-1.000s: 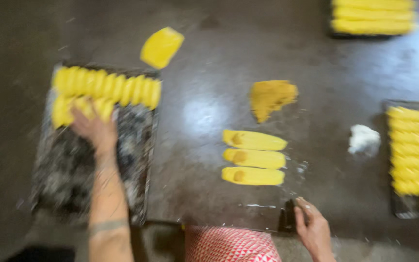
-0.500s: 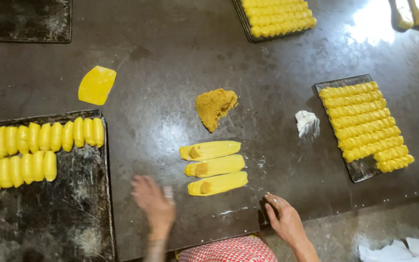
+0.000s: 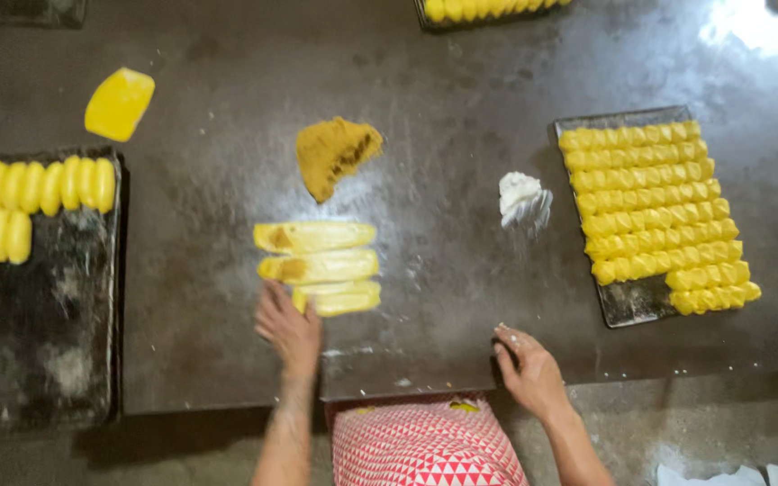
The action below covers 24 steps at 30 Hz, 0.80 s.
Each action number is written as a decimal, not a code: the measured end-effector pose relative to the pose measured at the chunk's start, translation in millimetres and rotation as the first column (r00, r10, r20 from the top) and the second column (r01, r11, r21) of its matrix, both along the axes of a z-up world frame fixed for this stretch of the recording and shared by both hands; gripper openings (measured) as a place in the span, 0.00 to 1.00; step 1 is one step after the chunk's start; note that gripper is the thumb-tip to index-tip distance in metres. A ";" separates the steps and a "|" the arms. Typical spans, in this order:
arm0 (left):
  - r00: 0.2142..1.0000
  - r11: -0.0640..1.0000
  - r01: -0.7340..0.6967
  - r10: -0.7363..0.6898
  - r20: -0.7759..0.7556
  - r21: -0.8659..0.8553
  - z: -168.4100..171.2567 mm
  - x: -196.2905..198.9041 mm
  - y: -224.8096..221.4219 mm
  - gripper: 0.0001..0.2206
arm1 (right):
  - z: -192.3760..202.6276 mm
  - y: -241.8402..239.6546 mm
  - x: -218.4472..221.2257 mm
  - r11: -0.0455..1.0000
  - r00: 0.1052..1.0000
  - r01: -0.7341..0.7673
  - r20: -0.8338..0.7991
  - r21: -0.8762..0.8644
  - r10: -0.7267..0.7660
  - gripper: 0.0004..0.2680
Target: The person spreads filling onto strips of dough, rolls them into cylinders, and places them onto a metal baking tray.
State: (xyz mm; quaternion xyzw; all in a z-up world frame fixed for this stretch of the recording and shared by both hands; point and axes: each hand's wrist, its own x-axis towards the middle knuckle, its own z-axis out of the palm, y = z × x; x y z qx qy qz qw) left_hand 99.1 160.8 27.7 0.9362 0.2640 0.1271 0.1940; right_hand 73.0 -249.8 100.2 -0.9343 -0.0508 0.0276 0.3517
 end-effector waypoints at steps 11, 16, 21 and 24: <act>0.970 0.984 0.163 -0.146 0.195 -0.072 -24.0 3.6 -73.8 0.40 | 3.8 -48.1 5.6 0.995 0.993 -0.097 0.064 0.028 0.095 0.11; 0.979 0.985 -0.161 0.168 -0.117 0.065 8.0 12.2 -8.8 0.45 | 6.2 -56.9 8.4 0.994 0.993 -0.109 0.050 0.032 0.107 0.11; 0.985 0.969 -0.173 0.170 0.032 0.175 -8.8 26.4 -28.1 0.37 | 0.7 -73.5 9.9 0.994 0.995 -0.093 0.045 0.052 0.091 0.11; 1.000 1.000 0.006 -0.006 0.000 0.026 -13.5 21.5 -114.0 0.38 | -4.0 -73.0 12.2 0.993 0.993 -0.104 0.052 0.046 0.102 0.11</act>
